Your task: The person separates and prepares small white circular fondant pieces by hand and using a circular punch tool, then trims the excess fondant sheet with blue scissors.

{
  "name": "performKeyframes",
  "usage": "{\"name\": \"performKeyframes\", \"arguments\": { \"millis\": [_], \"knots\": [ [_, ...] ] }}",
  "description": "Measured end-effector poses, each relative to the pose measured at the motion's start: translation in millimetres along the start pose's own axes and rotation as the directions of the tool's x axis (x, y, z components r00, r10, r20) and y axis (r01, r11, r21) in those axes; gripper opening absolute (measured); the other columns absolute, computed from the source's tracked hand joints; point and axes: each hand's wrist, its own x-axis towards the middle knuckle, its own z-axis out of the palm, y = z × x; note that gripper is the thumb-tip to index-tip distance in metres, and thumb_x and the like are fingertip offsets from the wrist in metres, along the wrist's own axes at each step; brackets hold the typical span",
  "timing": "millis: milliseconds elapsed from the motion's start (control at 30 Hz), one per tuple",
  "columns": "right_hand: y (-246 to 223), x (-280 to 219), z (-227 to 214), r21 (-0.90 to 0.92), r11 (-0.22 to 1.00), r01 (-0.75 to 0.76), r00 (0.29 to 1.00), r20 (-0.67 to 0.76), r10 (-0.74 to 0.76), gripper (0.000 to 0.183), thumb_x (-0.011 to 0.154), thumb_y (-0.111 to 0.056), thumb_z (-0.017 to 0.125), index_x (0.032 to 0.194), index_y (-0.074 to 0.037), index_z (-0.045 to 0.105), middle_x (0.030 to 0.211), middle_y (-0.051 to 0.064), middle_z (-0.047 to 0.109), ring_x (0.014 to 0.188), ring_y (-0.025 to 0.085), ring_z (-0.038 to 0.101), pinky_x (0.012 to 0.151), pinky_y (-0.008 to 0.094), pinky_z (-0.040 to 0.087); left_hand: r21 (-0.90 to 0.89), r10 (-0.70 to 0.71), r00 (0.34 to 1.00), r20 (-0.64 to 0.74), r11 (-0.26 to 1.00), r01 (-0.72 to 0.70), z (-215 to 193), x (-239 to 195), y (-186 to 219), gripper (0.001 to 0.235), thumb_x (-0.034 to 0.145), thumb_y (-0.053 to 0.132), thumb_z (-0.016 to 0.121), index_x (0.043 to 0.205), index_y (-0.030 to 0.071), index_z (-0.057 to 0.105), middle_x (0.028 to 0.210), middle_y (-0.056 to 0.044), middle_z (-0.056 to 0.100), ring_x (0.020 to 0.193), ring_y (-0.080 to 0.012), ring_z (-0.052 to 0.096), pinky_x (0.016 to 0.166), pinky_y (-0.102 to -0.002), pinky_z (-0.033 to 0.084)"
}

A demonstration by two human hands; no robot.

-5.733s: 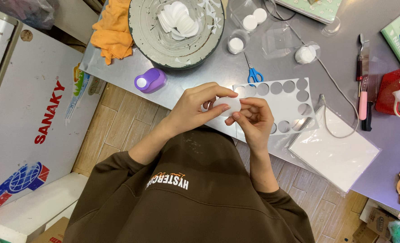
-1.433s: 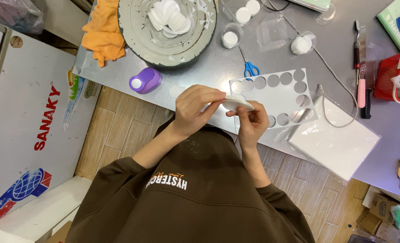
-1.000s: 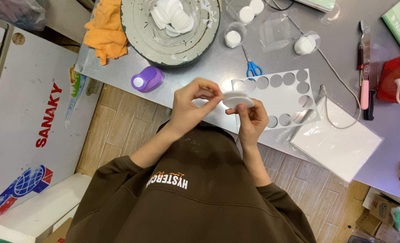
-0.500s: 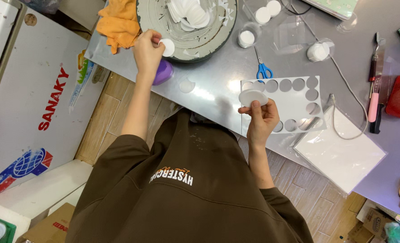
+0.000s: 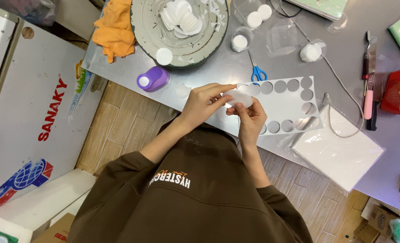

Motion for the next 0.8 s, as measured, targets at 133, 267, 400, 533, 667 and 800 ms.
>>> {"name": "performKeyframes", "arguments": {
  "millis": [133, 267, 400, 533, 667, 800],
  "knots": [
    [-6.9, -1.5, -3.0, 0.08, 0.996, -0.036, 0.997, -0.059, 0.041, 0.025, 0.105, -0.014, 0.058, 0.117, 0.006, 0.065, 0.093, 0.014, 0.076, 0.08, 0.02, 0.077, 0.076, 0.035, 0.066, -0.104, -0.117, 0.993, -0.015, 0.988, 0.114, 1.0, 3.9, 9.4, 0.03, 0.097, 0.012, 0.073, 0.127, 0.007, 0.071, 0.098, -0.009, 0.074, 0.077, -0.0098, 0.074, 0.066, -0.024, 0.058],
    [-10.2, -0.9, -6.8, -0.001, 0.999, 0.046, 0.99, -0.133, -0.046, 0.014, 0.105, -0.008, 0.064, 0.106, 0.005, 0.063, 0.086, 0.016, 0.074, 0.073, 0.02, 0.074, 0.073, 0.036, 0.064, -0.201, -0.173, 0.985, 0.007, 0.964, 0.171, -0.9, -0.3, -1.7, 0.027, 0.098, 0.01, 0.072, 0.124, 0.004, 0.072, 0.099, -0.008, 0.078, 0.083, -0.0102, 0.076, 0.072, -0.025, 0.061],
    [-12.7, 3.4, -11.3, 0.021, 0.996, 0.084, 0.97, -0.232, -0.077, 0.01, 0.104, -0.006, 0.065, 0.102, 0.004, 0.063, 0.083, 0.015, 0.073, 0.069, 0.019, 0.073, 0.07, 0.035, 0.064, -0.418, -0.319, 0.948, -0.008, 0.862, 0.286, 1.1, -2.5, -20.5, 0.028, 0.097, 0.009, 0.073, 0.122, -0.003, 0.071, 0.101, -0.009, 0.079, 0.086, -0.01, 0.075, 0.077, -0.024, 0.061],
    [-10.8, 9.7, -17.4, -0.009, 0.995, 0.097, 0.957, -0.274, -0.095, 0.01, 0.103, -0.005, 0.067, 0.1, 0.003, 0.062, 0.082, 0.014, 0.073, 0.068, 0.018, 0.072, 0.067, 0.035, 0.064, -0.56, -0.335, 0.942, -0.018, 0.784, 0.268, -3.3, -1.1, -33.6, 0.028, 0.097, 0.008, 0.074, 0.121, -0.004, 0.07, 0.102, -0.008, 0.077, 0.088, -0.0101, 0.072, 0.076, -0.023, 0.058],
    [-3.0, 13.0, -20.5, -0.014, 0.998, 0.058, 0.981, -0.186, -0.059, 0.011, 0.102, -0.004, 0.069, 0.104, 0.006, 0.063, 0.086, 0.015, 0.073, 0.071, 0.019, 0.072, 0.067, 0.034, 0.063, -0.448, -0.243, 0.969, 0.035, 0.863, 0.232, 3.9, 4.7, -29.4, 0.026, 0.097, 0.007, 0.075, 0.121, -0.002, 0.073, 0.104, -0.007, 0.074, 0.085, -0.0093, 0.069, 0.073, -0.024, 0.057],
    [2.1, 14.5, -19.6, 0.049, 0.999, 0.016, 0.998, -0.068, -0.013, 0.023, 0.106, -0.012, 0.062, 0.116, 0.009, 0.064, 0.095, 0.016, 0.072, 0.076, 0.021, 0.074, 0.069, 0.035, 0.065, -0.181, -0.146, 0.989, -0.028, 0.974, 0.139, 20.7, 19.9, -17.2, 0.028, 0.097, 0.008, 0.074, 0.124, 0.004, 0.072, 0.1, -0.006, 0.078, 0.088, -0.0084, 0.072, 0.075, -0.024, 0.058]
  ]
}}
